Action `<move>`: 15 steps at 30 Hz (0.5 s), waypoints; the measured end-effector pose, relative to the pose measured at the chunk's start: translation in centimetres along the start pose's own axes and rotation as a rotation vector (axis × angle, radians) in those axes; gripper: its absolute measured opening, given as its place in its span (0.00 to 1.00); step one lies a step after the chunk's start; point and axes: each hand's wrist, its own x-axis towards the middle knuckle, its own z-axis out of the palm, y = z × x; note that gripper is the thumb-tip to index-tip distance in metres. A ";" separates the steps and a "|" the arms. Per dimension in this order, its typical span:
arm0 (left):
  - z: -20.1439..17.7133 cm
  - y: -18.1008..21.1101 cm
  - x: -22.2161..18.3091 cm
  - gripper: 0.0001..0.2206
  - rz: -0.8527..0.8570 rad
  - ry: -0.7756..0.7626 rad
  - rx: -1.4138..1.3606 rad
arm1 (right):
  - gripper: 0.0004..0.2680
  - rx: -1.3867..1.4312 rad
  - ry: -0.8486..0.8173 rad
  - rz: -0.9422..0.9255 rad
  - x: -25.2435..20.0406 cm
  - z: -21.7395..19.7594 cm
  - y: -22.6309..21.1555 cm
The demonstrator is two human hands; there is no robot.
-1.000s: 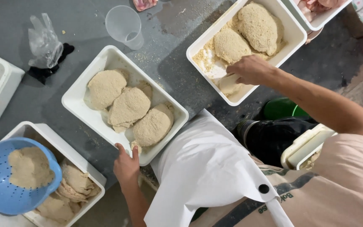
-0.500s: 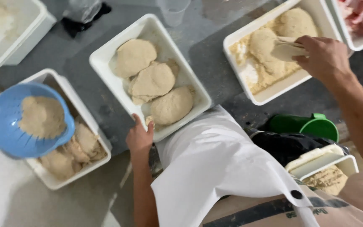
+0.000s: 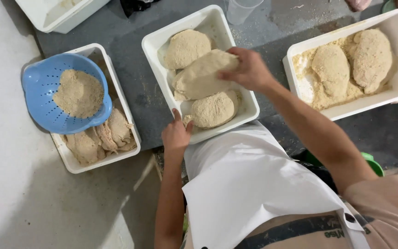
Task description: Breading raw chicken pieces by hand in a commercial food production setting.
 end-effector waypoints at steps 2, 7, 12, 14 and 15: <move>0.3 -0.4 0.1 0.38 -0.014 -0.003 0.015 | 0.22 0.108 -0.039 0.110 3.9 5.3 4.2; -0.3 -0.1 -0.5 0.42 0.005 -0.046 0.004 | 0.26 0.194 -0.027 0.460 8.0 8.2 12.0; 2.8 -2.2 0.5 0.40 -0.008 0.138 0.230 | 0.26 -0.375 -0.134 0.175 3.1 1.9 5.7; 2.6 -2.5 0.7 0.40 -0.005 0.086 0.219 | 0.20 -0.307 -0.010 0.129 0.1 -2.1 6.9; 2.4 -2.6 0.9 0.40 -0.017 0.043 0.210 | 0.14 -0.238 0.106 0.066 -1.2 -4.0 7.4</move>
